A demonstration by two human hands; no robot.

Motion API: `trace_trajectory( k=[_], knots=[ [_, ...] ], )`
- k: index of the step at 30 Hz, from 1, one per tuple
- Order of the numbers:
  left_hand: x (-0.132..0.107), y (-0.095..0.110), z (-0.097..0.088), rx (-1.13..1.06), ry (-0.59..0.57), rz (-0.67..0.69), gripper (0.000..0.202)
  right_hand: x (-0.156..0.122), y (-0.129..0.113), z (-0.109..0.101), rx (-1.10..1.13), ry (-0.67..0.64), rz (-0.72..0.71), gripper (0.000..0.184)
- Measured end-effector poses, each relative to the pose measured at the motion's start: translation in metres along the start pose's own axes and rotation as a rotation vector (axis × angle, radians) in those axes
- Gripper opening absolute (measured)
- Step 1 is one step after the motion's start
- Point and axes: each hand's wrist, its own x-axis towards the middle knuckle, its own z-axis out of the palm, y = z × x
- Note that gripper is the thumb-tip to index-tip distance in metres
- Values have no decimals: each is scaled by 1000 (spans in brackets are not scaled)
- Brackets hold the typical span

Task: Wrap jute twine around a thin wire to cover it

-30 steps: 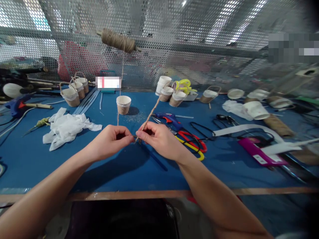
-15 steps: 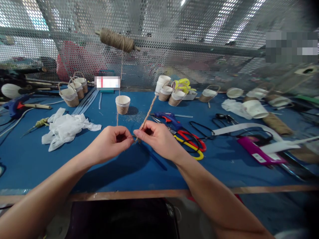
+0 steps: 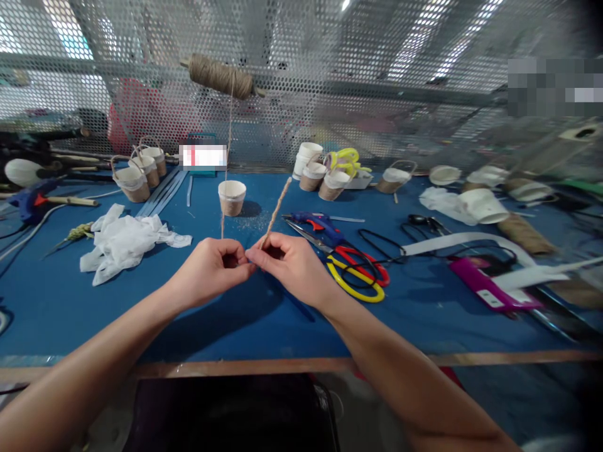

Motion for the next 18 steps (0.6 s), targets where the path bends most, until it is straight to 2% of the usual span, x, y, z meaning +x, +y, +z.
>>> trace_trajectory(
  k=[5, 10, 18],
  knots=[
    [1, -1, -4, -15, -14, -4, 20, 0, -2, -6, 24, -108, 23, 13],
    [0, 2, -11, 18, -76, 8, 22, 0, -1, -10, -70, -42, 18, 15],
    [-2, 4, -10, 56, -58, 13, 20, 1, 2, -11, -170, 8, 24, 20]
  ],
)
